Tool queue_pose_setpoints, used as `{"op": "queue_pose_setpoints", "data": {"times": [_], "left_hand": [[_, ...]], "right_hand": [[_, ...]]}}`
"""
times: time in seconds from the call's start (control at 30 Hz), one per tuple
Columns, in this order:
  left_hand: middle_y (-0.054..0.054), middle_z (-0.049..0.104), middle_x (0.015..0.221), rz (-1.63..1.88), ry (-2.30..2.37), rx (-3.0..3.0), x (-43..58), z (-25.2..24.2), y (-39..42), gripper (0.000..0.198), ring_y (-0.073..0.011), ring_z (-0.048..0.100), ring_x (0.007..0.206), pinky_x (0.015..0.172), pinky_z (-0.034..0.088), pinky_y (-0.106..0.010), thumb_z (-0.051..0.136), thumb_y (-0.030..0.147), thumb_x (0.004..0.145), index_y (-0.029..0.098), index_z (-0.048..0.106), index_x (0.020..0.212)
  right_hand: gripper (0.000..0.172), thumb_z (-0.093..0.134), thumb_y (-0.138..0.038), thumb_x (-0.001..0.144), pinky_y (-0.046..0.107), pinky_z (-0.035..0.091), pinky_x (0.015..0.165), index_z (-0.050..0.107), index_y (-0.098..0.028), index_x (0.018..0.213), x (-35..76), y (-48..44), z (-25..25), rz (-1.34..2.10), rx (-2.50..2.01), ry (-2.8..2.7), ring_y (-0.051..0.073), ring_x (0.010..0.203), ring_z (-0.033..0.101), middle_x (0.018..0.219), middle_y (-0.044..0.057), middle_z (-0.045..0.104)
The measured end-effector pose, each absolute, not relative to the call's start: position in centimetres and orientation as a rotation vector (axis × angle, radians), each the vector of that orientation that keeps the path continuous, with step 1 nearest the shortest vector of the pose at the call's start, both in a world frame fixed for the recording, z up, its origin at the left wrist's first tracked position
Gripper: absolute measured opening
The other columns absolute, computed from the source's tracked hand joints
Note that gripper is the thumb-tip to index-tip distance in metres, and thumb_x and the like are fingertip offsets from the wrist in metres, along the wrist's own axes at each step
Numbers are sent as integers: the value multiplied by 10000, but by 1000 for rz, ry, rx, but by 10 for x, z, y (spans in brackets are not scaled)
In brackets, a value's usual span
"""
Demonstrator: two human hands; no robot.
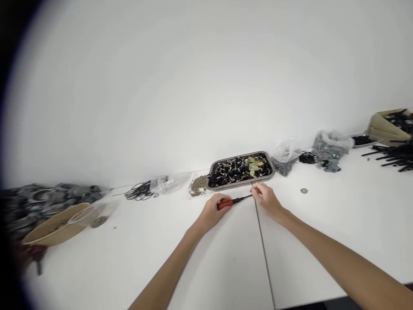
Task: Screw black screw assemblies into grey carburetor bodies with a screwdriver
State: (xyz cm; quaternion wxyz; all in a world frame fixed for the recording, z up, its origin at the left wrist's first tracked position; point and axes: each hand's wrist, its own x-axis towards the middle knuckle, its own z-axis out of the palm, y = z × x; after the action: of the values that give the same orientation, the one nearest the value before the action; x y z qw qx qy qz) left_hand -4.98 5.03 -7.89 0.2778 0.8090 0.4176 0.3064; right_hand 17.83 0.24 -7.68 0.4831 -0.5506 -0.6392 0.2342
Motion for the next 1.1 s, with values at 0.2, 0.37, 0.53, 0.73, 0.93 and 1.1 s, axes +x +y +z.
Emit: {"op": "queue_pose_setpoints", "data": {"times": [0.2,0.37,0.53,0.73,0.93,1.1], "left_hand": [[-75,655,948,734,1180,2198,-55,-78,56,200,-241,592,903,833,471,-385,593,349,790,204,672,902],[-74,655,951,719,1240,2237,-55,-77,53,228,-240,599,907,834,474,-378,555,362,811,199,677,915],[-66,678,923,645,1301,2292,-55,-74,51,238,-246,606,883,809,464,-372,526,359,824,201,665,934],[-61,672,875,554,1420,2292,-54,-73,50,316,-230,597,800,740,457,-342,550,375,804,195,629,1052],[5,598,656,512,1472,2292,-52,-72,45,339,-204,565,684,665,428,-300,555,237,743,209,617,1075],[33,564,606,464,1368,2275,-55,-67,46,325,-169,521,622,617,392,-267,554,153,708,221,623,1018]], "right_hand": [[240,435,-324,904,277,393,697,565,-197,747,180,4,-78,574,-1322,-1577,165,754,541,758,17,593],[228,443,-308,886,260,353,616,551,-192,723,180,2,-75,616,-1324,-1575,140,640,468,655,-9,525],[219,450,-297,876,251,341,589,550,-186,716,179,1,-76,659,-1312,-1573,130,610,464,639,-14,516],[208,471,-311,873,251,348,578,583,-183,754,180,3,-79,691,-1324,-1629,130,583,468,610,-20,520],[232,473,-337,877,248,328,563,588,-180,750,180,1,-77,733,-1325,-1623,126,571,438,594,-26,488],[246,471,-349,877,242,302,546,581,-177,738,179,1,-77,748,-1335,-1632,118,563,407,585,-31,458]]}}
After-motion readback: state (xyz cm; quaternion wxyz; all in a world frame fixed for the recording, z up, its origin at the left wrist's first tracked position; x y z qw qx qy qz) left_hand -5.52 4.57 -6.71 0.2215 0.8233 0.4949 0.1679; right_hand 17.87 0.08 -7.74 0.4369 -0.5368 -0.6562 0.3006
